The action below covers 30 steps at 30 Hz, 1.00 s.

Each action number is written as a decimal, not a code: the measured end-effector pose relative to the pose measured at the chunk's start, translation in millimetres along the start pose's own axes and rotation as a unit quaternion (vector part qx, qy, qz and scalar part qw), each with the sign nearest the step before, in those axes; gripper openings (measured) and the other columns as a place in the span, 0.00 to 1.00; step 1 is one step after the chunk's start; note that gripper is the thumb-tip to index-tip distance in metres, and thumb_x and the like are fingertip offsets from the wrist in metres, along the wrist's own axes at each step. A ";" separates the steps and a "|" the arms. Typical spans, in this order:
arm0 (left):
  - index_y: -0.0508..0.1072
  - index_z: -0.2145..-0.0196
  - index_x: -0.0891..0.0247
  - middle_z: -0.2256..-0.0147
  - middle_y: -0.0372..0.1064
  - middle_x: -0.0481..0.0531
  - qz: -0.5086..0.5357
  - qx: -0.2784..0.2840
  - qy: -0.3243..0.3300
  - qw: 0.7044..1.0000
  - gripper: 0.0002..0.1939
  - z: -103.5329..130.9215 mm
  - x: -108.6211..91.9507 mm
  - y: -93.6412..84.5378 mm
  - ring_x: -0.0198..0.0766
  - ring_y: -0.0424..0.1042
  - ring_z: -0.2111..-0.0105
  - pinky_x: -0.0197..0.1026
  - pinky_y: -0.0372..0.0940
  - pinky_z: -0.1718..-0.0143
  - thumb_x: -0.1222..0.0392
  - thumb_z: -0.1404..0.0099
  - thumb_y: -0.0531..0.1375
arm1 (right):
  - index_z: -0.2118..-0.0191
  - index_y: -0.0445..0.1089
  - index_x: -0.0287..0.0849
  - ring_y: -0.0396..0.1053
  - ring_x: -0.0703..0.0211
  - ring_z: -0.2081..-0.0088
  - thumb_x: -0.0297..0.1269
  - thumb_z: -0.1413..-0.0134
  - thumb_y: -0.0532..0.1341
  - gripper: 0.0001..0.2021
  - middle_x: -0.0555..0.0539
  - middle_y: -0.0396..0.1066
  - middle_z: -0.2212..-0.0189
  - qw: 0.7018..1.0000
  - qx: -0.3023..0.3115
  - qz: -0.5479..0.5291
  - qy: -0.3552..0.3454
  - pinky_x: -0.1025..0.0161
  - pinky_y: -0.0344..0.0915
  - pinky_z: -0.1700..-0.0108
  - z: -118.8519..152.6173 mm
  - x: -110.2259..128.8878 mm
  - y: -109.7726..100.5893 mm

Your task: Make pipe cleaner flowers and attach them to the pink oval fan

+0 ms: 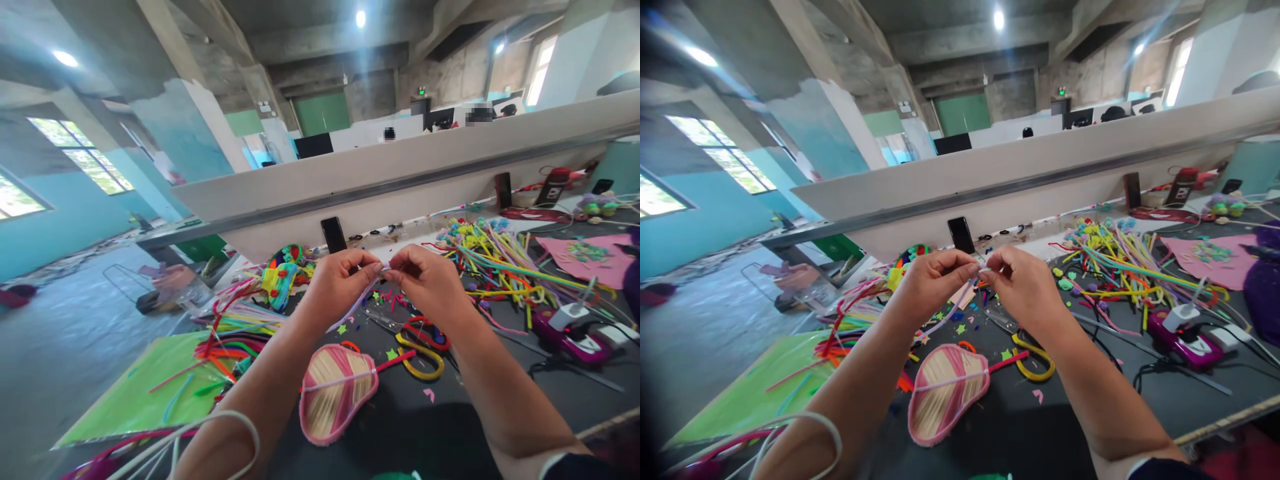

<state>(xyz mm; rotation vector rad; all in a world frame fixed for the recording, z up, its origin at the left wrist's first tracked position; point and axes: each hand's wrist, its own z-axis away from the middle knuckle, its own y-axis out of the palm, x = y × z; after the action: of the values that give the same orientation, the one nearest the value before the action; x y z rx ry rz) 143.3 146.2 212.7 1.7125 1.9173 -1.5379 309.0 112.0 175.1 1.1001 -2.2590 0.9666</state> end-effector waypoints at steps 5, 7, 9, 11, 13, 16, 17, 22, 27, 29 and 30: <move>0.76 0.70 0.64 0.74 0.71 0.50 -0.042 0.003 0.023 0.999 0.10 -2.1 -0.4 -0.8 0.33 0.66 0.72 0.34 0.58 0.71 0.56 0.40 0.59 | 0.69 0.71 0.39 0.63 0.66 0.75 0.36 0.51 0.63 0.06 0.50 0.70 0.76 0.994 0.045 -0.084 0.052 0.69 0.57 0.73 -2.4 1.0 -3.1; 0.77 0.70 0.64 0.74 0.71 0.50 -0.053 0.005 0.032 0.998 0.09 -2.2 -1.0 -1.1 0.33 0.66 0.72 0.34 0.58 0.70 0.57 0.40 0.59 | 0.69 0.72 0.39 0.63 0.67 0.76 0.37 0.51 0.63 0.07 0.50 0.70 0.77 0.986 0.068 -0.128 0.077 0.69 0.57 0.74 -3.5 -0.2 -2.6; 0.77 0.70 0.64 0.74 0.71 0.50 -0.054 0.001 0.036 0.998 0.10 -1.6 -2.1 -0.4 0.34 0.66 0.72 0.34 0.58 0.70 0.57 0.39 0.59 | 0.68 0.73 0.38 0.61 0.67 0.78 0.38 0.52 0.63 0.08 0.51 0.70 0.78 0.980 0.078 -0.154 0.095 0.69 0.55 0.76 -4.5 -2.3 -1.4; 0.77 0.70 0.64 0.74 0.71 0.50 -0.043 -0.012 0.028 0.999 0.10 -0.5 -3.0 1.4 0.33 0.66 0.73 0.34 0.57 0.72 0.56 0.40 0.59 | 0.69 0.74 0.38 0.61 0.68 0.78 0.39 0.53 0.64 0.09 0.51 0.70 0.78 0.980 0.071 -0.161 0.094 0.69 0.55 0.76 -5.3 -4.4 -0.4; 0.77 0.69 0.64 0.73 0.71 0.50 -0.015 -0.022 0.007 1.000 0.10 0.5 -3.1 3.8 0.32 0.64 0.74 0.33 0.56 0.74 0.55 0.40 0.60 | 0.69 0.74 0.38 0.60 0.67 0.77 0.38 0.53 0.64 0.08 0.50 0.70 0.77 0.983 0.054 -0.158 0.078 0.69 0.55 0.75 -6.0 -5.6 -0.3; 0.76 0.67 0.64 0.74 0.70 0.49 0.040 -0.024 -0.019 0.999 0.10 0.5 -1.7 6.7 0.30 0.62 0.77 0.32 0.54 0.77 0.54 0.41 0.61 | 0.70 0.75 0.39 0.58 0.68 0.78 0.38 0.53 0.64 0.08 0.51 0.69 0.78 0.984 0.041 -0.160 0.072 0.69 0.53 0.75 -7.1 -5.6 -2.0; 0.75 0.67 0.64 0.75 0.69 0.48 0.053 -0.021 -0.023 0.998 0.10 0.0 -1.0 7.1 0.29 0.61 0.78 0.32 0.54 0.78 0.54 0.42 0.62 | 0.70 0.75 0.39 0.57 0.68 0.78 0.39 0.53 0.64 0.08 0.51 0.68 0.78 0.983 0.041 -0.161 0.077 0.69 0.53 0.76 -7.6 -5.6 -2.7; 0.74 0.69 0.64 0.77 0.66 0.46 0.059 -0.004 -0.023 0.998 0.07 -4.0 0.0 5.3 0.27 0.58 0.81 0.32 0.53 0.79 0.57 0.42 0.62 | 0.70 0.75 0.39 0.55 0.69 0.79 0.38 0.53 0.63 0.08 0.53 0.64 0.81 0.983 0.055 -0.157 0.078 0.68 0.50 0.77 -8.4 -7.8 -4.6; 0.75 0.71 0.64 0.79 0.66 0.46 0.033 -0.007 -0.019 0.999 0.08 -7.2 -4.2 1.5 0.27 0.58 0.81 0.32 0.52 0.80 0.56 0.45 0.64 | 0.69 0.75 0.39 0.54 0.69 0.81 0.40 0.52 0.63 0.09 0.54 0.62 0.84 0.986 0.073 -0.133 0.073 0.68 0.48 0.78 -6.0 -5.6 -3.5; 0.75 0.72 0.64 0.78 0.67 0.47 0.022 -0.003 -0.012 1.000 0.08 -8.9 -5.9 -0.3 0.28 0.59 0.81 0.32 0.53 0.80 0.56 0.46 0.65 | 0.69 0.75 0.39 0.54 0.69 0.80 0.40 0.52 0.63 0.09 0.54 0.62 0.84 0.988 0.072 -0.117 0.072 0.68 0.48 0.78 -4.8 -2.9 -3.2; 0.76 0.72 0.65 0.77 0.68 0.48 0.020 -0.001 -0.005 1.000 0.08 -9.7 -6.5 -1.1 0.28 0.61 0.80 0.32 0.54 0.79 0.57 0.46 0.65 | 0.70 0.76 0.38 0.54 0.69 0.80 0.39 0.52 0.63 0.09 0.53 0.63 0.83 0.989 0.069 -0.109 0.070 0.68 0.49 0.77 -4.3 -1.7 -3.3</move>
<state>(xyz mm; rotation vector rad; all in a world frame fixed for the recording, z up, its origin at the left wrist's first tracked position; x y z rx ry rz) 149.4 149.3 222.3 1.7268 1.8687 -1.5265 313.0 114.6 178.1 1.2657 -1.9386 1.0853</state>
